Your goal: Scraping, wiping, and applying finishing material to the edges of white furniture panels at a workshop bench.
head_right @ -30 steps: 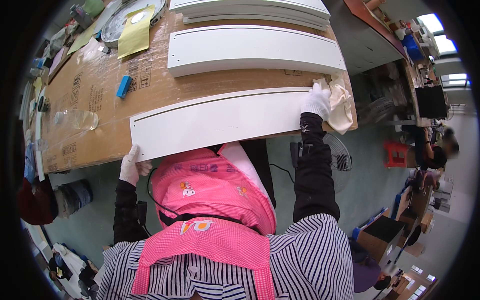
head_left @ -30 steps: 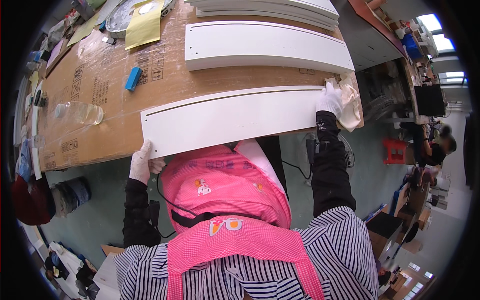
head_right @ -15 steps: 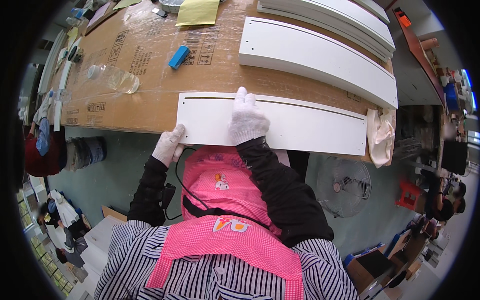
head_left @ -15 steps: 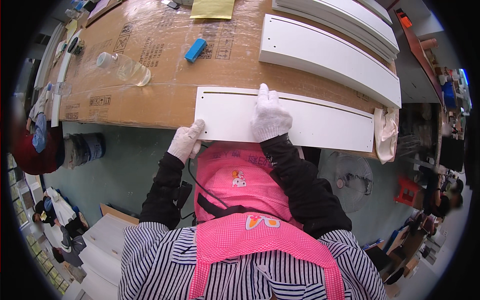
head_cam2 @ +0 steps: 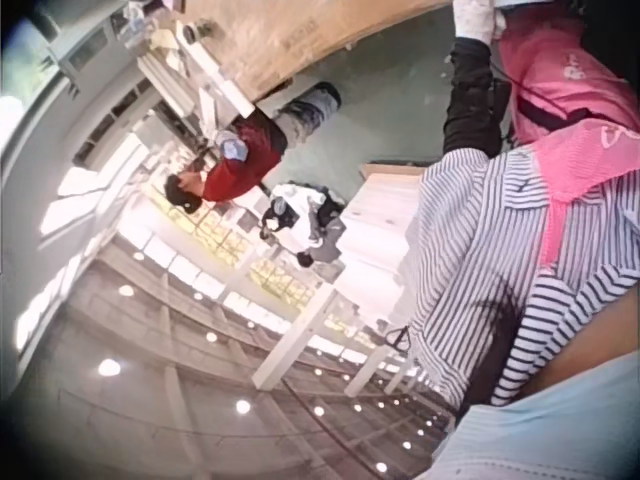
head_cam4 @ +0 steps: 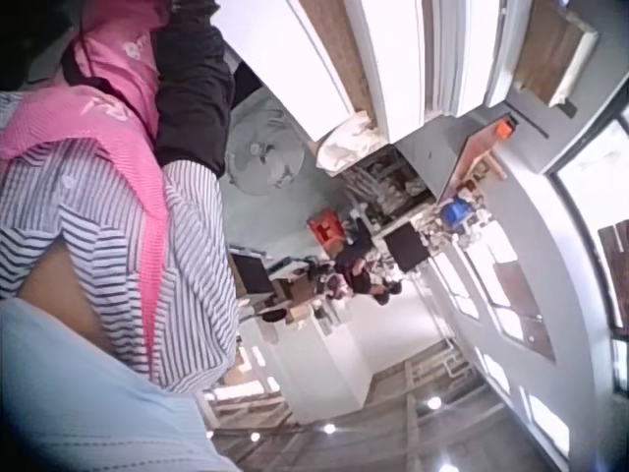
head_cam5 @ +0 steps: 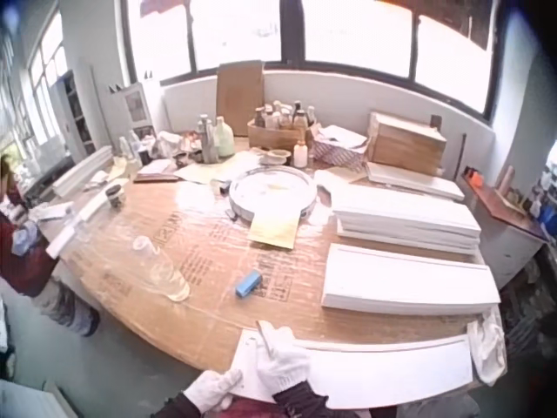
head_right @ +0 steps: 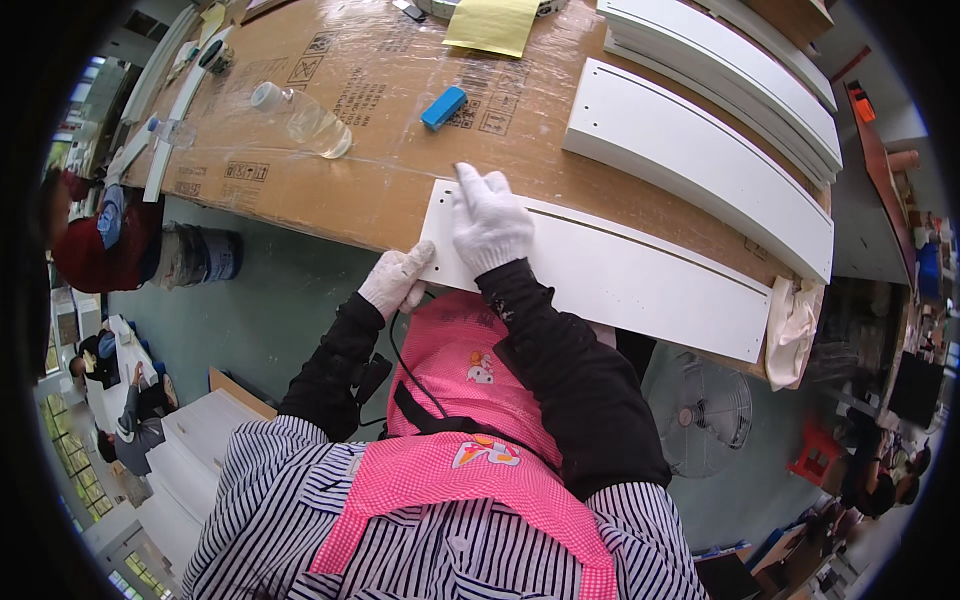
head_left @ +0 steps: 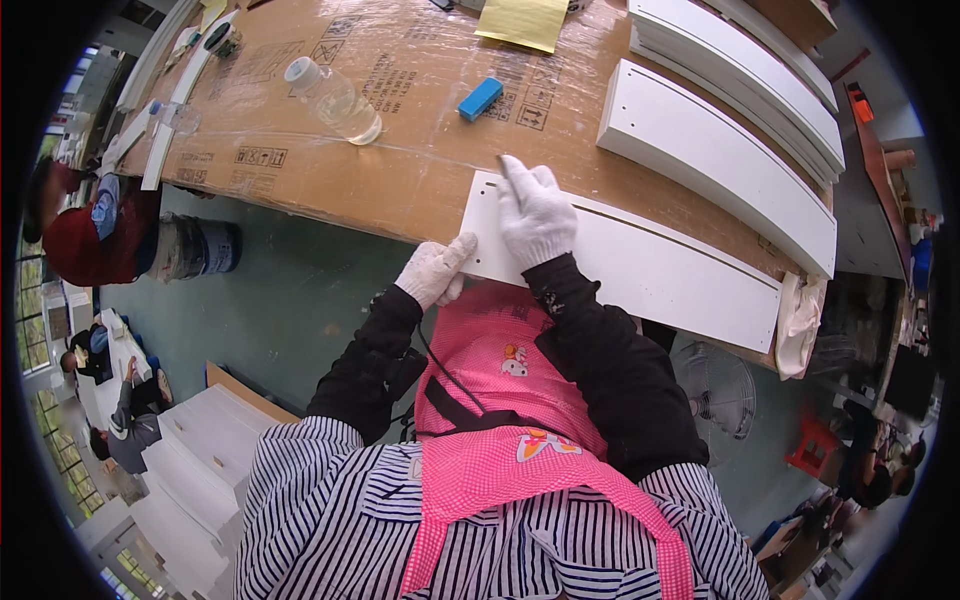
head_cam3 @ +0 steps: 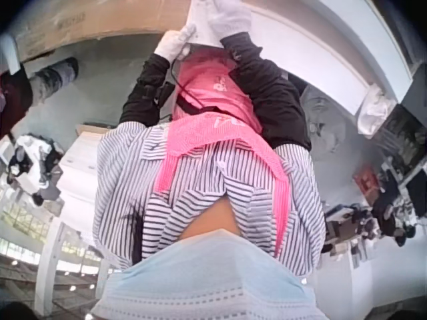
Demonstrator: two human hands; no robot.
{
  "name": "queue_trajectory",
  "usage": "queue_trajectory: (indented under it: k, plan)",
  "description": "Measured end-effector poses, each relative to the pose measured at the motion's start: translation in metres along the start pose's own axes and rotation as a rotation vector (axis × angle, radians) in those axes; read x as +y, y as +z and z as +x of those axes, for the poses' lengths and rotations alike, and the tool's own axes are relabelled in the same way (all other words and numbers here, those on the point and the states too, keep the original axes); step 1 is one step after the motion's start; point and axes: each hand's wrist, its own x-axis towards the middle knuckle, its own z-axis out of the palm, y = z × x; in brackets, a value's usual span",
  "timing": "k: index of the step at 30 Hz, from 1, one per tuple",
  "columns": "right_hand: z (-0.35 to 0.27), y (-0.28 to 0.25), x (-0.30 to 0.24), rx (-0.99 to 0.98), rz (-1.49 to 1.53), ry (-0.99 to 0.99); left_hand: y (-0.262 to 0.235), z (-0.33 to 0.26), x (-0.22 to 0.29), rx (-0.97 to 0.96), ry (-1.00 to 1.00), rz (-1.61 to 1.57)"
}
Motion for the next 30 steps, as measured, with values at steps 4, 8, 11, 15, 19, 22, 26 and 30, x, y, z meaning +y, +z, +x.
queue_trajectory:
  k: [4, 8, 11, 15, 19, 22, 26, 30]
  plan:
    - [0.001, 0.001, 0.009, -0.12, -0.21, -0.114, -0.001, 0.0, 0.001, -0.002, -0.029, 0.006]
    - [0.016, 0.01, 0.009, -0.197, -0.259, -0.252, -0.006, -0.003, -0.001, -0.084, -0.029, -0.035]
    - [0.014, -0.001, 0.007, -0.215, -0.227, -0.425, -0.007, -0.007, -0.008, -0.177, 0.022, -0.115]
    - [-0.005, -0.024, 0.003, -0.607, -0.094, -0.609, -0.001, -0.005, -0.022, -0.157, 0.098, -0.199]
    - [0.007, -0.019, 0.003, -0.472, 0.085, -0.479, 0.007, 0.001, -0.03, -0.092, 0.128, -0.25]
    - [0.018, -0.011, 0.003, -0.143, -0.148, -0.304, 0.011, 0.002, -0.034, -0.024, 0.169, -0.24]
    - [0.006, -0.027, 0.003, -0.655, -0.103, -0.512, 0.012, 0.003, -0.036, -0.039, 0.162, -0.32]
    - [-0.001, -0.035, 0.003, -0.681, 0.154, -0.497, 0.004, 0.003, -0.033, -0.119, 0.187, -0.204]
